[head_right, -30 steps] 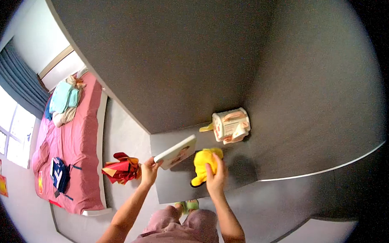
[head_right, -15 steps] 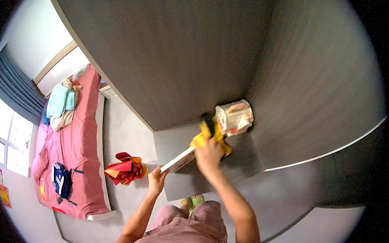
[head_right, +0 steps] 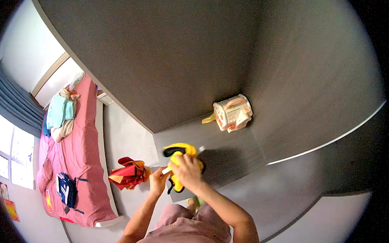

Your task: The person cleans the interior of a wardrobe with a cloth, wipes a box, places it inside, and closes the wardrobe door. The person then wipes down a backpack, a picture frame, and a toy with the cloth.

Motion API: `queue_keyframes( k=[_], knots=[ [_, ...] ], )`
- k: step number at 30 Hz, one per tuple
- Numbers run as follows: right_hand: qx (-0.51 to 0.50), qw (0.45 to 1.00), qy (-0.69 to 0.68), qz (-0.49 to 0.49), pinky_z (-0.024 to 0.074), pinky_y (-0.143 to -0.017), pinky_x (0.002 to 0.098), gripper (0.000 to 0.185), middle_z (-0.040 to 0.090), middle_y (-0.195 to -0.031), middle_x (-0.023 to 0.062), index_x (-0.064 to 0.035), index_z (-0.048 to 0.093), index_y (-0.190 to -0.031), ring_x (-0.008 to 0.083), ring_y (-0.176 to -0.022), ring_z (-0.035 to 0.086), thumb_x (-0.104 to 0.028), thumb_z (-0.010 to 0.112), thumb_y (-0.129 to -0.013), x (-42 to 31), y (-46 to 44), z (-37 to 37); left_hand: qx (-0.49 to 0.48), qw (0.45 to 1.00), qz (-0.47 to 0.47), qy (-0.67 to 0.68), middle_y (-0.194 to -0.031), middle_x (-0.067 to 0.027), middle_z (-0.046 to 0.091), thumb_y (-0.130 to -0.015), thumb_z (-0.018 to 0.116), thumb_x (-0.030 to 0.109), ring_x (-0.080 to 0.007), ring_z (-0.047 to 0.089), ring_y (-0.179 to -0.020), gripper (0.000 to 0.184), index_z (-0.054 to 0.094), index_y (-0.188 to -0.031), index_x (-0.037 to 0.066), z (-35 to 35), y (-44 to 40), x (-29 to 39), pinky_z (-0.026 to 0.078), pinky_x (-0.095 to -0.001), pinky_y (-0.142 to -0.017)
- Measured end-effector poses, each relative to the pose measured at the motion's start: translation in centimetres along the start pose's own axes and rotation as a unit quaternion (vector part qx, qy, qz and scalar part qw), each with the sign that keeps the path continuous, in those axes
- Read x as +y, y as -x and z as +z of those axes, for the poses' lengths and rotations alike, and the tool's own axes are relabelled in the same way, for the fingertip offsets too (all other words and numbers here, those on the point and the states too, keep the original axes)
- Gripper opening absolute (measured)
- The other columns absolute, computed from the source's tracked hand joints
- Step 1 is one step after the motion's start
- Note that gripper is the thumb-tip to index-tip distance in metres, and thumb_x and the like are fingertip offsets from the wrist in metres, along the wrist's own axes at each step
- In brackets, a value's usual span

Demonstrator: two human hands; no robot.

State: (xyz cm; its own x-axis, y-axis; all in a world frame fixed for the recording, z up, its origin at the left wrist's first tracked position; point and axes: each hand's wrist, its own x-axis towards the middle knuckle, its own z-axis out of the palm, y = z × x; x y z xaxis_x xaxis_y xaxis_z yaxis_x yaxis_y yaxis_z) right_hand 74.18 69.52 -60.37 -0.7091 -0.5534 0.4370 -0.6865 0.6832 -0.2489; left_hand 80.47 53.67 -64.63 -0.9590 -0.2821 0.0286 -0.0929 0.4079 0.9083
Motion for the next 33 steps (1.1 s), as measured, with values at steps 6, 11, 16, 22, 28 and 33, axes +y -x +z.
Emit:
queue_keyframes(
  k=[6,11,16,22,28,33],
  knots=[
    [0.082,0.992,0.032,0.094,0.0487,-0.078,0.0392,0.02,0.058,-0.107,0.0025,-0.0164,0.07,-0.094,0.0257,-0.093,0.054,-0.018,0.071,-0.074,6.1,-2.3,-1.0,-0.012,0.996,0.019,-0.081,-0.077,-0.0204,0.065,-0.088,0.068,0.013,-0.0245,0.068,-0.066,0.017,0.067,-0.102,0.003,-0.1,-1.7,1.0,0.049,-0.0337,-0.06],
    [0.09,0.954,-0.181,0.223,0.0498,-0.085,0.0413,0.022,0.063,-0.104,0.0126,-0.0108,0.07,-0.103,0.0318,-0.098,0.061,-0.014,0.062,-0.083,11.7,-3.3,1.7,-0.013,0.995,0.012,-0.096,-0.073,-0.0195,0.065,-0.085,0.071,0.019,-0.0301,0.067,-0.065,0.021,0.063,-0.094,0.001,-0.1,-3.8,0.6,0.049,-0.0392,-0.059],
    [0.022,0.912,-0.319,0.257,0.0495,-0.088,0.0396,0.027,0.064,-0.106,0.0153,-0.005,0.066,-0.11,0.0332,-0.101,0.061,-0.011,0.058,-0.085,11.3,-2.5,4.0,-0.159,0.93,0.064,-0.326,-0.08,-0.0207,0.067,-0.085,0.066,0.028,-0.0416,0.066,-0.077,0.032,0.06,-0.108,0.007,0.4,-7.6,4.0,0.052,-0.0486,-0.067],
    [0.082,0.957,-0.242,0.136,0.0495,-0.09,0.0405,0.035,0.06,-0.11,0.0103,-0.0114,0.067,-0.109,0.0312,-0.103,0.059,-0.004,0.062,-0.076,4.5,-1.7,0.1,-0.149,0.937,0.115,-0.296,-0.08,-0.0214,0.067,-0.081,0.068,0.026,-0.0397,0.065,-0.075,0.027,0.068,-0.099,0.007,1.4,-8.2,3.0,0.053,-0.0441,-0.069],
    [0.102,0.962,-0.195,0.163,0.0514,-0.085,0.0403,0.036,0.059,-0.111,0.0084,-0.0182,0.067,-0.109,0.0302,-0.099,0.061,-0.009,0.071,-0.075,6.6,-0.5,2.7,-0.076,0.99,-0.06,0.102,-0.082,-0.0076,0.069,-0.088,0.068,0.014,-0.0126,0.06,-0.07,0.02,0.066,-0.099,-0.003,-3.0,-3.7,3.7,0.05,-0.0306,-0.065],
    [-0.116,0.944,-0.038,0.305,0.0506,-0.086,0.044,0.03,0.06,-0.111,0.0128,-0.0179,0.067,-0.111,0.0324,-0.107,0.057,-0.017,0.067,-0.081,15.0,2.4,4.8,0.019,0.936,-0.173,0.305,-0.091,-0.005,0.069,-0.09,0.068,0.014,-0.0127,0.064,-0.08,0.016,0.067,-0.101,0.003,-4.7,-1.0,-2.0,0.052,-0.0285,-0.066]
  ],
)
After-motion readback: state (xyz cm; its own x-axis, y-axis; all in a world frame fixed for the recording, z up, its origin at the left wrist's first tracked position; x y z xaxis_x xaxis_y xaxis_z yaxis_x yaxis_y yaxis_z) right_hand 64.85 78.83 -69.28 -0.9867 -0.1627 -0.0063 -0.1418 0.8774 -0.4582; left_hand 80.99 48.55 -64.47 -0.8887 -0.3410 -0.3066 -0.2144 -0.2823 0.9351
